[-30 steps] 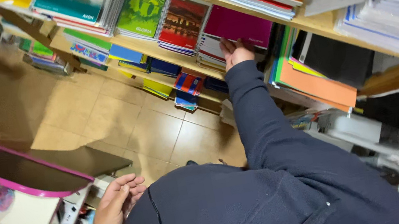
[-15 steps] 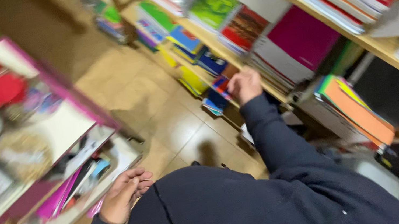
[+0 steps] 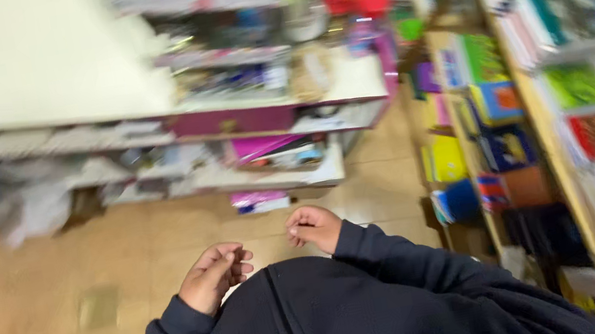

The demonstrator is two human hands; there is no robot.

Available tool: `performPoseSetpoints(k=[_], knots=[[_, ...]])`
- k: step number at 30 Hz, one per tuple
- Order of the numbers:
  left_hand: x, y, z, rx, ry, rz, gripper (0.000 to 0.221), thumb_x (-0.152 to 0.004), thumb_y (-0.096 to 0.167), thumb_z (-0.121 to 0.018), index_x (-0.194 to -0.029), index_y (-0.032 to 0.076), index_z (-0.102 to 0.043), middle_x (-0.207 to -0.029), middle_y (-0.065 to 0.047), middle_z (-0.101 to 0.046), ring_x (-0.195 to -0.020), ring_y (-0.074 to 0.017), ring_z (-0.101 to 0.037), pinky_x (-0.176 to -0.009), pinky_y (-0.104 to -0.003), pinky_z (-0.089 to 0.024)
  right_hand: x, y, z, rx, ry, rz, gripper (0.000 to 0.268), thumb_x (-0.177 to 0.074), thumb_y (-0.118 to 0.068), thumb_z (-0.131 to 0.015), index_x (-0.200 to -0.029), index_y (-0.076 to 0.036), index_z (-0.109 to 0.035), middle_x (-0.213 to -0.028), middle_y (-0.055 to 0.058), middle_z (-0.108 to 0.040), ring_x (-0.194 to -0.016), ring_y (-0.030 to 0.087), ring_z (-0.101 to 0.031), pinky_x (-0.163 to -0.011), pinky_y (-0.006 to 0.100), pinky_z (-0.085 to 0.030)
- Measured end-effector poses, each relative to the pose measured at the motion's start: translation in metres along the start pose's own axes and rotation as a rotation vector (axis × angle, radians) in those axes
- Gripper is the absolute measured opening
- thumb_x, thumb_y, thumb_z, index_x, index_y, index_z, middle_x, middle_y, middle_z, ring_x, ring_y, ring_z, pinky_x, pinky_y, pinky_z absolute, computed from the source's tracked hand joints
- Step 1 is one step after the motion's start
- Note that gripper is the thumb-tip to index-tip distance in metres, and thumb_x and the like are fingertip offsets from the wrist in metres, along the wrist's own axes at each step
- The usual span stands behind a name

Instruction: The person picks up several notebooks from a counter one at a time, opens each one to a middle page, and then places it into a designated slot on a shelf.

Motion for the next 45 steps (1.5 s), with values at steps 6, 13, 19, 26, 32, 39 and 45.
performPoseSetpoints(k=[6,13,19,26,32,39,45], knots=[[0.068,-0.014,0.111,0.148,0.152,-0.19,0.034,-0.098,0.021,-0.062,-0.126,0.004,-0.058,-0.11,-0.026,-0.072,-0.091,-0.0325,-0.076,-0.072,-0.037,-0.062,-0.066,0.038,-0.097,-0.204,-0.218,-0.018,0.025,-0.097,-0.004,-0.066,-0.12,0.004,-0.059,-0.096,0.023,-0.073,-0.08,0.027,-0.076,-0.07,0.034,-0.066],[0.114,-0.005,0.163,0.307,0.329,-0.227,0.033,-0.097,0.023,-0.062,-0.124,0.004,-0.06,-0.109,-0.024,-0.072,-0.088,-0.0306,-0.077,-0.07,-0.037,-0.064,-0.12,0.011,-0.179,-0.06,-0.371,-0.042,0.02,-0.096,0.0,-0.062,-0.115,0.006,-0.059,-0.092,0.021,-0.074,-0.076,0.022,-0.076,-0.066,0.027,-0.065],[0.107,0.019,0.215,0.387,0.431,-0.264,0.032,-0.098,0.023,-0.061,-0.123,0.004,-0.06,-0.109,-0.023,-0.072,-0.086,-0.0277,-0.077,-0.068,-0.034,-0.065,-0.192,0.006,-0.223,-0.067,-0.447,-0.078,0.019,-0.096,0.0,-0.062,-0.114,0.005,-0.06,-0.09,0.019,-0.074,-0.076,0.021,-0.076,-0.065,0.025,-0.064],[0.048,0.115,0.274,0.323,0.539,-0.353,0.032,-0.096,0.021,-0.064,-0.123,0.004,-0.06,-0.107,-0.02,-0.073,-0.087,-0.0269,-0.077,-0.071,-0.034,-0.065,-0.308,-0.055,-0.249,-0.012,-0.551,-0.032,0.022,-0.097,-0.003,-0.064,-0.116,0.007,-0.061,-0.094,0.022,-0.075,-0.081,0.024,-0.076,-0.071,0.03,-0.065],[-0.033,0.251,0.327,-0.124,0.595,-0.546,0.033,-0.088,0.02,-0.081,-0.114,0.003,-0.069,-0.095,-0.012,-0.072,-0.087,-0.0221,-0.07,-0.075,-0.03,-0.058,-0.404,-0.113,-0.249,-0.049,-0.522,0.053,0.02,-0.098,-0.007,-0.065,-0.113,0.005,-0.063,-0.096,0.021,-0.076,-0.084,0.025,-0.075,-0.075,0.035,-0.063],[-0.168,0.391,0.448,-1.222,0.706,-0.416,0.044,-0.097,0.042,-0.069,-0.135,0.022,-0.062,-0.134,-0.004,-0.066,-0.132,-0.0291,-0.057,-0.115,-0.046,-0.04,-0.45,-0.181,-0.272,-0.012,-0.467,0.129,0.019,-0.097,-0.005,-0.065,-0.111,0.008,-0.064,-0.096,0.024,-0.075,-0.086,0.027,-0.076,-0.076,0.038,-0.064],[-0.239,0.472,0.505,-1.868,0.585,-0.096,0.075,-0.092,0.056,-0.063,-0.154,0.016,-0.05,-0.164,-0.014,-0.041,-0.154,-0.0391,-0.029,-0.124,-0.057,-0.02,-0.475,-0.178,-0.276,-0.024,-0.243,0.234,0.018,-0.091,0.003,-0.068,-0.108,0.01,-0.066,-0.088,0.024,-0.076,-0.079,0.028,-0.077,-0.069,0.036,-0.065]])
Point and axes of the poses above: each hand's wrist, its own x-axis away from the middle knuckle, its own z-axis out of the back of the hand, y = z × x, the point moved 4 cm from there along -x, towards the middle knuckle
